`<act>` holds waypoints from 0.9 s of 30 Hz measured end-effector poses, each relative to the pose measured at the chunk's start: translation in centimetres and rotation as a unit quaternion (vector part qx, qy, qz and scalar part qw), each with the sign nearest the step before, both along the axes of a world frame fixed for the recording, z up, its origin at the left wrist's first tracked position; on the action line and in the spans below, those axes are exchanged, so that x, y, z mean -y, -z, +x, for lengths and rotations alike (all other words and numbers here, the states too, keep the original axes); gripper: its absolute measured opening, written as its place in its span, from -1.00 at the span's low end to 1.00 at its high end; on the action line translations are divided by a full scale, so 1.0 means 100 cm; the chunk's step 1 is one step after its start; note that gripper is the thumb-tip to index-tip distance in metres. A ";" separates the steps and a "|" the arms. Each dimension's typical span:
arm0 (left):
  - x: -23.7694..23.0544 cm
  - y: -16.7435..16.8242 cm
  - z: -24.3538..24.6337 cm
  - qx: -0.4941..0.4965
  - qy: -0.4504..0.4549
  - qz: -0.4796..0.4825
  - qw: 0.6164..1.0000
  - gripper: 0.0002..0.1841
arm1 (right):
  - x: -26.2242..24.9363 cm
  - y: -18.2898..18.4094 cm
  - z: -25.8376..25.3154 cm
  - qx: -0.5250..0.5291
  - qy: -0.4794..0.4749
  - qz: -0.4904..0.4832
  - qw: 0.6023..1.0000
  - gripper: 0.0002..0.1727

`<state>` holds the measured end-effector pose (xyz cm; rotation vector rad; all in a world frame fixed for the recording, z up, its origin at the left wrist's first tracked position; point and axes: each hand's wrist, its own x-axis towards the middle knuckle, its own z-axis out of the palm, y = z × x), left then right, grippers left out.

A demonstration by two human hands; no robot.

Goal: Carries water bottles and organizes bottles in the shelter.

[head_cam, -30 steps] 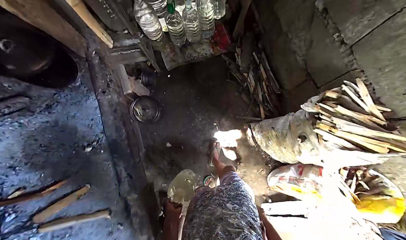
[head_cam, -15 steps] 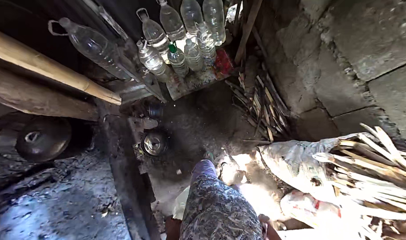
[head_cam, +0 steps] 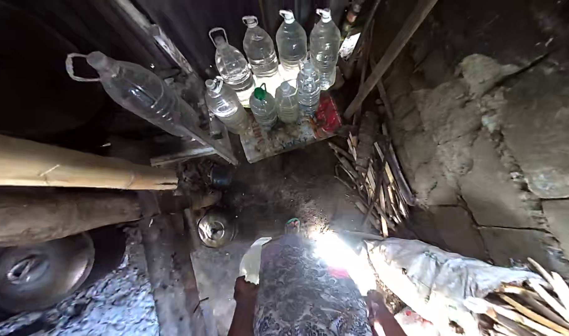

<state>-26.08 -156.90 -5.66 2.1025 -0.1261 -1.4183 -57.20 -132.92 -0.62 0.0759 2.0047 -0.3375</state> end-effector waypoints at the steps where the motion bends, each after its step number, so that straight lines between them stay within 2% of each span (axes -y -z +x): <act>1: 0.016 -0.002 -0.007 -0.019 -0.023 -0.008 1.000 -0.76 | 0.023 0.000 -0.015 0.006 -0.025 0.032 0.999 -0.54; 3: 0.050 -0.010 -0.022 -0.036 -0.062 -0.013 0.997 -0.70 | 0.069 -0.003 -0.032 0.019 -0.033 0.047 0.998 -0.50; 6: 0.089 -0.015 -0.041 -0.056 -0.074 -0.020 0.995 -0.68 | 0.122 -0.010 -0.055 0.001 0.022 0.020 1.000 -0.48; 10: 0.139 -0.021 -0.064 -0.061 -0.088 -0.032 0.994 -0.66 | 0.178 -0.017 -0.097 -0.004 0.070 -0.008 0.998 -0.57; 13: 0.162 -0.030 -0.093 -0.058 -0.112 -0.045 0.991 -0.66 | 0.229 -0.010 -0.130 0.009 0.046 -0.030 0.998 -0.46; 15: 0.173 -0.042 -0.108 -0.061 -0.120 -0.058 0.989 -0.64 | 0.260 -0.006 -0.154 0.009 0.005 -0.028 1.000 -0.48; 22: 0.208 -0.127 -0.169 0.001 -0.071 -0.037 0.997 -0.63 | 0.315 -0.034 -0.224 0.057 -0.104 0.028 0.993 -0.48; 27: 0.229 -0.149 -0.195 0.029 -0.016 -0.020 0.999 -0.63 | 0.333 -0.041 -0.254 0.066 -0.096 0.038 0.993 -0.50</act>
